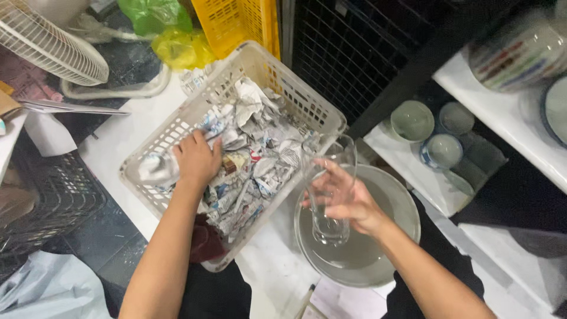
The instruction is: The person unwraps several glass cups and a small white bowl from newspaper, then places them on a nearby shelf. The person handles each item one at a time, unfolding the paper and setting the dish aside.
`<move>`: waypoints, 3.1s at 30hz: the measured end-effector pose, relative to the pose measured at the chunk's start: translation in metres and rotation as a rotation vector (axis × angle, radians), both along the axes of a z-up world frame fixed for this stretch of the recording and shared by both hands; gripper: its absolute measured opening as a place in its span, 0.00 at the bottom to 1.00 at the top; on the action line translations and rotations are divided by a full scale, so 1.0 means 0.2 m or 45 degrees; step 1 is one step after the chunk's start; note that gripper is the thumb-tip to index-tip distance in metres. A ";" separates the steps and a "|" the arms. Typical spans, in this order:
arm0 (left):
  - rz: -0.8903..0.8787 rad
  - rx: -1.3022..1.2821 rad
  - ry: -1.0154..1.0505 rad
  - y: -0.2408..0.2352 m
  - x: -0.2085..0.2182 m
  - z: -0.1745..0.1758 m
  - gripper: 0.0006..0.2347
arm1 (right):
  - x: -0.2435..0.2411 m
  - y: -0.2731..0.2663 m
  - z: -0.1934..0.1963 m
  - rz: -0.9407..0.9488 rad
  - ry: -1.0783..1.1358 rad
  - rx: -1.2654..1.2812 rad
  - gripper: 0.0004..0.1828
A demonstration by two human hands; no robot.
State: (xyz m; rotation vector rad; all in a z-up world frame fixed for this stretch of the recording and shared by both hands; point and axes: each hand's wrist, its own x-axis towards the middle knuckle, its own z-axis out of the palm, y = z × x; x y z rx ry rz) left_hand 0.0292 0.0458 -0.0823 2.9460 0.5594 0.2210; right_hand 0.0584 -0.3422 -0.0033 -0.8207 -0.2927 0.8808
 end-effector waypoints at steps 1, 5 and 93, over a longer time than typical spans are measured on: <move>-0.024 0.011 -0.105 -0.03 -0.03 0.05 0.25 | -0.01 -0.01 -0.01 -0.022 0.006 0.005 0.55; -0.140 -0.266 -0.360 -0.27 -0.04 0.32 0.19 | -0.02 -0.03 0.01 -0.127 -0.074 -0.043 0.53; -1.233 -1.464 -0.131 -1.84 -0.17 0.94 0.10 | -0.54 -1.00 0.30 -1.479 -1.074 -0.933 0.23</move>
